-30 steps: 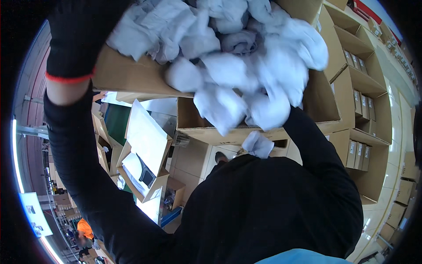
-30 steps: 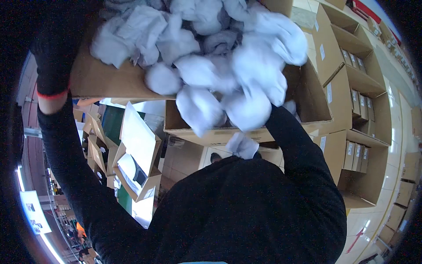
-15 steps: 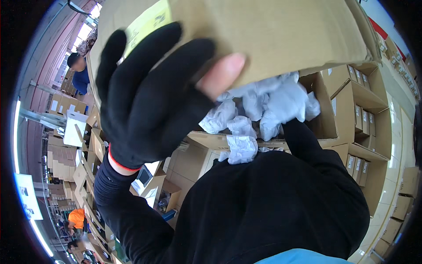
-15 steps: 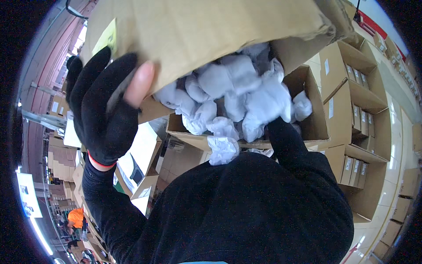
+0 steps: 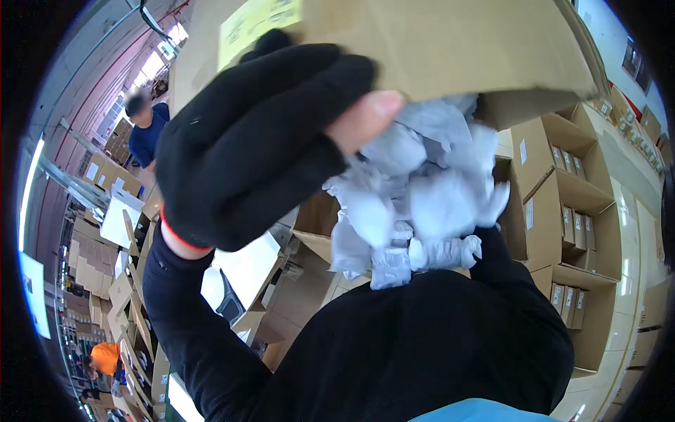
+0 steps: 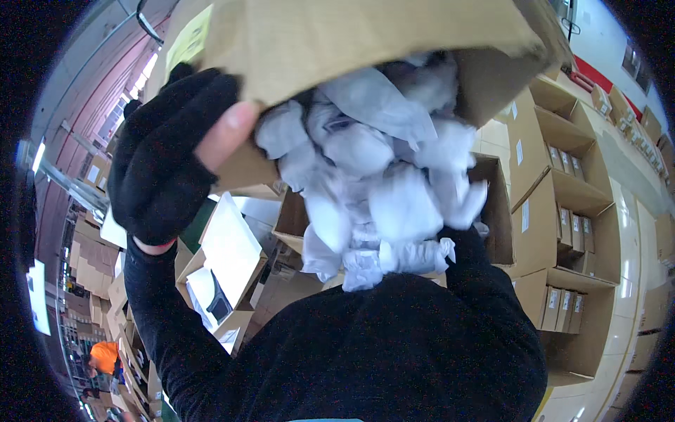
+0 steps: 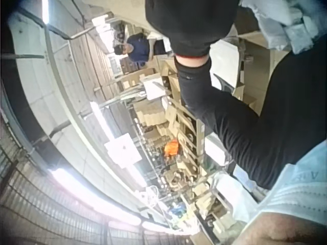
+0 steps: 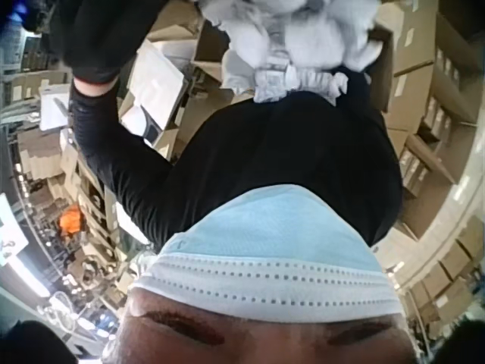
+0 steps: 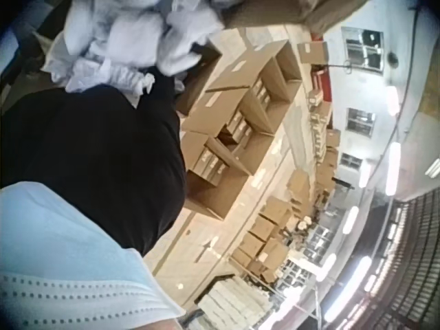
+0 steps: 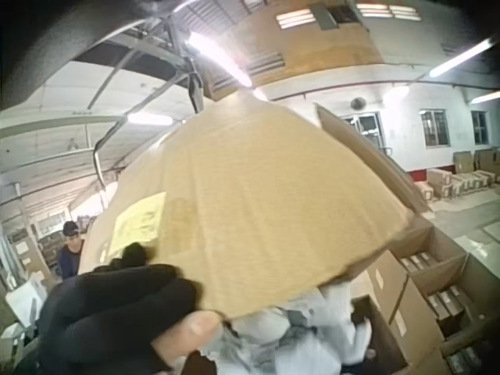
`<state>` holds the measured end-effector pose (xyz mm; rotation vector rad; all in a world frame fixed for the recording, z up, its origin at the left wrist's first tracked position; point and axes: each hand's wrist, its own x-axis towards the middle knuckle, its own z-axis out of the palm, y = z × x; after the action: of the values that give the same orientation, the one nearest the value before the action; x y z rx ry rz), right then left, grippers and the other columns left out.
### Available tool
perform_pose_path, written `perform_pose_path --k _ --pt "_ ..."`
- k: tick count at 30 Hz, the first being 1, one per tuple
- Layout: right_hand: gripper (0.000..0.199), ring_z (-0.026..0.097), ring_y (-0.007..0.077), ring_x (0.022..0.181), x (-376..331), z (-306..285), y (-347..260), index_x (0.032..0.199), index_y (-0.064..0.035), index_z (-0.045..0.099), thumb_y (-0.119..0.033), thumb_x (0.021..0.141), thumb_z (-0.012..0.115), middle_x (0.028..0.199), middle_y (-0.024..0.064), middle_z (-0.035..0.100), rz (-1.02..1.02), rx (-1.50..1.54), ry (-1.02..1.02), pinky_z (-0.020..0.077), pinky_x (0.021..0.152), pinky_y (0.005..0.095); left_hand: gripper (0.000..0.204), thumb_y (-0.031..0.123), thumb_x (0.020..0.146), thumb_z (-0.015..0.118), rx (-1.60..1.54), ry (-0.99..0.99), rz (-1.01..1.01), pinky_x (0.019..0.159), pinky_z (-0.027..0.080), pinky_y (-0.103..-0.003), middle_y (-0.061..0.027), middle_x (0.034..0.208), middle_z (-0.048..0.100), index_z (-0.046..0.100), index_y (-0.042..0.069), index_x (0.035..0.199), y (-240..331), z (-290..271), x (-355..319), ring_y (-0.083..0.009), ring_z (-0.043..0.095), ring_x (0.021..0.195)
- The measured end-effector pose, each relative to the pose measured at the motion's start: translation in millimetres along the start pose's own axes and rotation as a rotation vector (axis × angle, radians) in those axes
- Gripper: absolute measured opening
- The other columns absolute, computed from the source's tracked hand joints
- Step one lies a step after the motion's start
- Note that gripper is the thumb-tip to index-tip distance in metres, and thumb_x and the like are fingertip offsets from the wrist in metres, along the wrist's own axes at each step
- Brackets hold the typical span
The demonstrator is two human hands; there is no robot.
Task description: The person packs black shoes into cardboard boxes on a conveyor belt. They place tissue paper and crumpled white packing material inside each box, insert the shoes, and close the boxes before moving them along the line.
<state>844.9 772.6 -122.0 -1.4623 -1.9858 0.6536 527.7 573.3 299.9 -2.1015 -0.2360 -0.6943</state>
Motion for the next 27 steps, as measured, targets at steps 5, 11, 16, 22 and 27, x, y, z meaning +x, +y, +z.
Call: perform_pose_path --k 5,11,16,22,27 --pt "0.050 0.055 0.0271 0.110 -14 -19 28 0.123 -0.0092 0.053 -0.038 0.083 0.060 0.115 0.0129 0.059 0.078 -0.095 0.064 0.0472 0.091 0.0406 0.028 0.011 0.073 0.072 -0.105 0.094 0.138 0.090 0.051 -0.043 -0.0114 0.092 0.069 0.071 0.008 0.101 -19 41 -14 -0.0294 0.067 0.087" --pt "0.049 0.055 0.0277 0.111 -25 -29 52 0.122 -0.0098 0.054 -0.040 0.084 0.059 0.116 0.0132 0.059 0.135 -0.166 0.113 0.0468 0.091 0.0409 0.015 0.020 0.077 0.073 -0.289 0.052 0.083 0.090 0.050 -0.051 -0.0115 0.079 0.067 0.068 0.012 0.090 -11 69 -49 -0.0304 0.067 0.082" --pt "0.049 0.055 0.0282 0.112 -26 -32 61 0.121 -0.0103 0.055 -0.042 0.084 0.058 0.116 0.0134 0.059 0.152 -0.207 0.134 0.0466 0.092 0.0411 0.026 0.018 0.077 0.073 -0.231 0.048 0.152 0.092 0.048 -0.051 -0.0122 0.086 0.069 0.068 0.014 0.102 -22 67 -39 -0.0319 0.067 0.087" --pt "0.048 0.055 0.0288 0.113 -24 -36 76 0.120 -0.0109 0.057 -0.044 0.084 0.057 0.117 0.0137 0.060 0.156 -0.261 0.154 0.0463 0.092 0.0414 0.048 0.006 0.068 0.076 -0.235 0.179 -0.103 0.085 0.051 -0.038 -0.0124 0.095 0.065 0.064 0.011 0.114 -28 81 -45 -0.0336 0.064 0.092" --pt "0.048 0.054 0.0293 0.114 -25 -44 91 0.119 -0.0114 0.058 -0.045 0.085 0.056 0.118 0.0139 0.060 0.182 -0.314 0.159 0.0460 0.093 0.0417 0.056 0.004 0.072 0.070 -0.166 0.039 -0.327 0.097 0.042 -0.040 -0.0196 0.131 0.052 0.056 0.009 0.126 -26 86 -49 -0.0356 0.052 0.117"
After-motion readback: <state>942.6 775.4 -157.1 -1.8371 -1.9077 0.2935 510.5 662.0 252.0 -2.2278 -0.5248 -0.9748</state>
